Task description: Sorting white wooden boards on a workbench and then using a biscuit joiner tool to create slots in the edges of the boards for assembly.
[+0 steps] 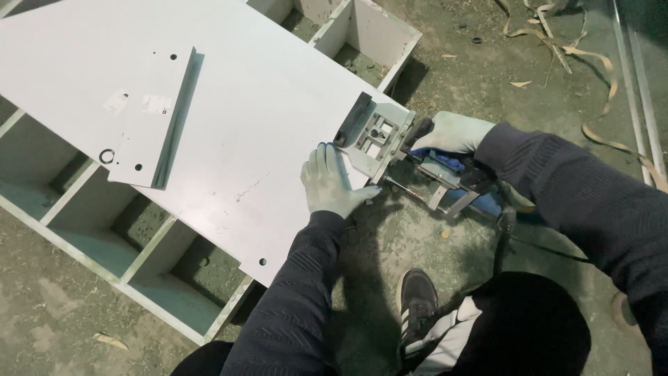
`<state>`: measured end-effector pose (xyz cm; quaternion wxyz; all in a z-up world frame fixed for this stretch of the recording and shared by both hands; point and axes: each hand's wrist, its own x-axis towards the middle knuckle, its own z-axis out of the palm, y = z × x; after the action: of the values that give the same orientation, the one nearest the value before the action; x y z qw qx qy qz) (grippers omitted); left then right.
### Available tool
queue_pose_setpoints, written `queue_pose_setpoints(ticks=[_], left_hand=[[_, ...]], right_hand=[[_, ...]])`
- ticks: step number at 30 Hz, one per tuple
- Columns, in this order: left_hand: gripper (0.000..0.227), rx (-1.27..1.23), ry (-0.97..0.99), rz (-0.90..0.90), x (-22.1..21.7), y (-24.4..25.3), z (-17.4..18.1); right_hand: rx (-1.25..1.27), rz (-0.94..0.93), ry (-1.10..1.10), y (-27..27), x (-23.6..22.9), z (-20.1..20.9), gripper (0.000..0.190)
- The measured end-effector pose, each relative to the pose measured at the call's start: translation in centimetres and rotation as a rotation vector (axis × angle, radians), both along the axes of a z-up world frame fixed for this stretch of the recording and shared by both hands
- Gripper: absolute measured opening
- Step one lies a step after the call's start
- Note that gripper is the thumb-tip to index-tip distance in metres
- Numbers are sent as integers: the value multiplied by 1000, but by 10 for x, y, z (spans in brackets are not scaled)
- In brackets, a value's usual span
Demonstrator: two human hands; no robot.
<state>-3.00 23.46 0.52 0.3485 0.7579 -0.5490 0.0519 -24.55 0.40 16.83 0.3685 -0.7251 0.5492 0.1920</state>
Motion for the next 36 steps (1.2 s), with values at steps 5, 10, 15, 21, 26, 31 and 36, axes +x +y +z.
queue_pose_setpoints(ticks=[5,10,15,21,26,31,36], left_hand=[[160,200,-100,-68,5,5,-1],[150,353,-52,-87,6,3,3],[148,394,-47,-98,5,-1,10],[146,149,263,-36,13,-23,7],[121,527,375,6,37,-117,23],[96,641,307,-11,32,-179,46],[83,640,247,39,28,-207,2]], right_hand=[[-22,-19,1,14,2,16,67],[-63,0,-3,-25,-15,-33,58],[-65,21,33,-5,1,-2,61],[-70,39,16,1,7,7,54],[-47,-3,21,24,15,36,58],[-31,-29,32,12,6,11,62],[18,-27,49,16,13,17,62]])
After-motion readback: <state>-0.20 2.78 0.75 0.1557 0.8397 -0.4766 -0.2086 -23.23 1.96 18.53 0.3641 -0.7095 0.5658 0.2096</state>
